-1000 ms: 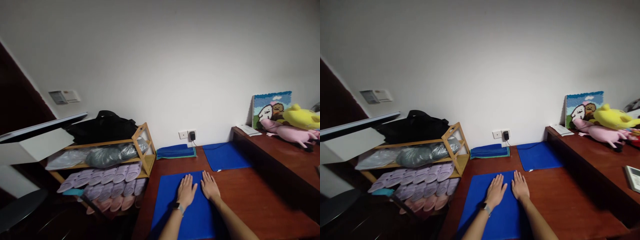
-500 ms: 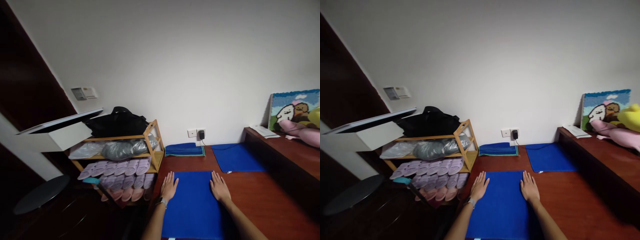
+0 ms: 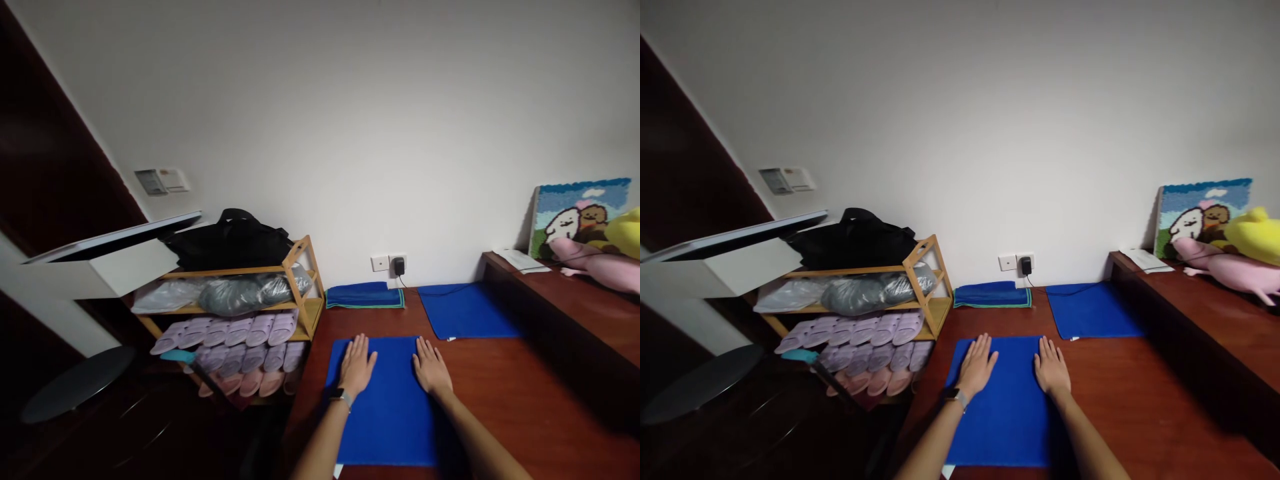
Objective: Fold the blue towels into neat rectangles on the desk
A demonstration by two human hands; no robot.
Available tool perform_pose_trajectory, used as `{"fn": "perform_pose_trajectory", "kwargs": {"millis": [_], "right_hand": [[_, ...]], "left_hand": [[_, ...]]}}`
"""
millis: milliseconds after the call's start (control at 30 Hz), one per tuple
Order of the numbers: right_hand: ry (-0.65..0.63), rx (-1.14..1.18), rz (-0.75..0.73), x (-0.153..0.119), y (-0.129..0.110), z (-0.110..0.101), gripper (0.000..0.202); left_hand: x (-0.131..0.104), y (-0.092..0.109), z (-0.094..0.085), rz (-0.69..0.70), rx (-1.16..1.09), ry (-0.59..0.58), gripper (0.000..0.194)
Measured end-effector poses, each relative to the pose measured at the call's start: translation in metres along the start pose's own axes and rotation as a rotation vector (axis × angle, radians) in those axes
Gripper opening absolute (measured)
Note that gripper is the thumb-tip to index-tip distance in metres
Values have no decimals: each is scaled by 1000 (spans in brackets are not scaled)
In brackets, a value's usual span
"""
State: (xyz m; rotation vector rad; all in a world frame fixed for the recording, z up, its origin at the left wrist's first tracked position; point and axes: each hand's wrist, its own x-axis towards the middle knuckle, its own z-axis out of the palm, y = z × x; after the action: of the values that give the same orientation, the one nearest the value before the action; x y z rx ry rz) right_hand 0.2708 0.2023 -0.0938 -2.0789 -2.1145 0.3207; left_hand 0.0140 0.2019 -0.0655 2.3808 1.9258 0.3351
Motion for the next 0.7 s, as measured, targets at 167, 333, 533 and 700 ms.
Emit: {"fn": "perform_pose_trajectory", "kwargs": {"millis": [167, 333, 533, 700], "right_hand": [[10, -2, -28, 0, 1, -2, 68], [6, 21, -15, -1, 0, -5, 68], [10, 18, -10, -3, 0, -4, 70], [13, -24, -7, -4, 1, 0, 71]], "left_hand": [[9, 90, 32, 194, -121, -72, 77], [-1, 76, 32, 144, -96, -99, 76], [-60, -42, 5, -91, -1, -59, 77], [-96, -85, 2, -148, -10, -5, 75]]}}
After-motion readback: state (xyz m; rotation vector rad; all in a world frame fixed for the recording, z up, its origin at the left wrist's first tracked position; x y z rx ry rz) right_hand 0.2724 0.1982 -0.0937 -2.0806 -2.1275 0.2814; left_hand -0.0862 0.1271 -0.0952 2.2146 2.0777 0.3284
